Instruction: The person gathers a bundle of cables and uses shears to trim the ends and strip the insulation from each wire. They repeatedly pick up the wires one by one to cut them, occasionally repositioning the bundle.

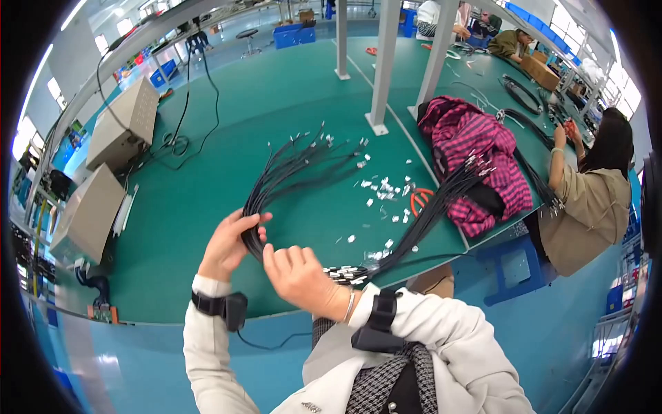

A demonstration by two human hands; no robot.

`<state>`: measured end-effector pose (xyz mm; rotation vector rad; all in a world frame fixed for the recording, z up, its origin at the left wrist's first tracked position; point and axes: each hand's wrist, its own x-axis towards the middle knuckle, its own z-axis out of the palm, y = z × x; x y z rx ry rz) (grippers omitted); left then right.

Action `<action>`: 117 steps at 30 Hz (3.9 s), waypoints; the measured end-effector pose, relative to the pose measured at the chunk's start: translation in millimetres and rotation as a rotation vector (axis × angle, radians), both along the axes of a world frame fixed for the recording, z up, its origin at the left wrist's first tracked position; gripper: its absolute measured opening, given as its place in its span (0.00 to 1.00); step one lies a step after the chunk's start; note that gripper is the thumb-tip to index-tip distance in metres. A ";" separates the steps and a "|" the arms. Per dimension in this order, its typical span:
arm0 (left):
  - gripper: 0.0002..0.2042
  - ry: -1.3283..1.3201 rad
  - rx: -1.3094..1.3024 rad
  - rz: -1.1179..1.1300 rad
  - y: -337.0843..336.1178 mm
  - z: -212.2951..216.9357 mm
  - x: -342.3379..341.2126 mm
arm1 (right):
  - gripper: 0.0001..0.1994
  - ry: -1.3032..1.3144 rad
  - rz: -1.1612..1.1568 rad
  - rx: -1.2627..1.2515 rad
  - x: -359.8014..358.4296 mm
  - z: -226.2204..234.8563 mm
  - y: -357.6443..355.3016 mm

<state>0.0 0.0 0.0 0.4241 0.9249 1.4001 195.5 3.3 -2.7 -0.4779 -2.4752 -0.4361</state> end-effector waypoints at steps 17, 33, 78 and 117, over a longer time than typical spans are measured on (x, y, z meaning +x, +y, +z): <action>0.07 0.074 -0.058 0.012 9.5 14.4 -48.2 | 0.22 0.044 0.008 -0.424 88.8 -35.7 10.8; 0.23 0.929 -0.119 0.110 -7.5 5.5 -181.8 | 0.05 -0.171 -0.023 0.049 106.5 41.1 77.4; 0.20 2.049 0.071 0.244 -51.0 -69.5 105.6 | 0.08 0.351 -0.340 -0.394 273.3 -72.2 199.5; 0.26 1.860 0.280 0.198 -53.1 -54.9 104.5 | 0.10 -0.165 -0.548 -0.379 180.5 -64.8 161.5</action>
